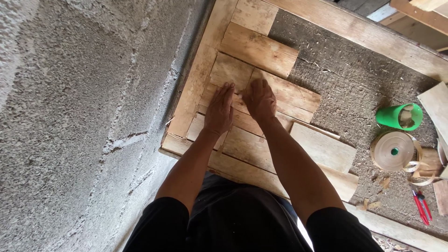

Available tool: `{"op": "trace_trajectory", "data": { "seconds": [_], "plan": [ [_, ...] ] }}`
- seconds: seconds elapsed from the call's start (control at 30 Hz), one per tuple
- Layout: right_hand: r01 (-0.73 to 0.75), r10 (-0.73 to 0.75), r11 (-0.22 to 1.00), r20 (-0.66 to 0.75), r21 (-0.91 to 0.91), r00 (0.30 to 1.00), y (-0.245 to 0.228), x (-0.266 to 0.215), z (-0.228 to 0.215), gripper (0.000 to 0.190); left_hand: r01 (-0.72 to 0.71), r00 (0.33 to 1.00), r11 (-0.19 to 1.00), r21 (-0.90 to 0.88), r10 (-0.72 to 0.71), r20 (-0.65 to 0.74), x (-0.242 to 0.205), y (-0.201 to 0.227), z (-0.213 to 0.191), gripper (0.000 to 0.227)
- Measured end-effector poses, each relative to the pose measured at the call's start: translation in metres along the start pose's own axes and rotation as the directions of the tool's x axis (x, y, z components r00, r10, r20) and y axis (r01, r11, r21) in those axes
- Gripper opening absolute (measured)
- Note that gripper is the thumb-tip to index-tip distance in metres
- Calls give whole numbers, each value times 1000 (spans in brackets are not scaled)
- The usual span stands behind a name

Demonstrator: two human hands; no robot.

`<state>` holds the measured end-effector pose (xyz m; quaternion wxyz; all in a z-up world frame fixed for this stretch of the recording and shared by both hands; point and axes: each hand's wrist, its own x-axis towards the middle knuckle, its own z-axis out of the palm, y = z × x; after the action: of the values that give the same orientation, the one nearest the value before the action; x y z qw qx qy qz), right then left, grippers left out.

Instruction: Applying thin wood veneers or strips to a wooden panel using adhesive tape and trimming them with a cutter.

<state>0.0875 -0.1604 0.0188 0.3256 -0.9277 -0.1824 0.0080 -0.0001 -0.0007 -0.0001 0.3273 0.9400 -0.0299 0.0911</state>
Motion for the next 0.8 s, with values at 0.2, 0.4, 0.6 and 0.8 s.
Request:
{"op": "trace_trajectory", "data": {
  "seconds": [0.2, 0.4, 0.6, 0.8],
  "plan": [
    [160, -160, 987, 4, 35, 987, -2, -13, -13, 48, -28, 999, 999, 22, 29, -25, -2, -3, 5, 63],
    [134, -139, 987, 68, 84, 988, -9, -19, -33, 40, -65, 997, 997, 35, 66, -43, 0, 0, 5, 60],
    [81, -81, 983, -11, 165, 997, -40, -59, -79, 30, -98, 995, 978, 185, 103, -17, 15, 4, 4, 53],
    [17, -22, 987, 25, 162, 999, -40, -143, -119, 31, -159, 986, 926, 342, 130, 107, 49, 20, -6, 51]
  ]
}}
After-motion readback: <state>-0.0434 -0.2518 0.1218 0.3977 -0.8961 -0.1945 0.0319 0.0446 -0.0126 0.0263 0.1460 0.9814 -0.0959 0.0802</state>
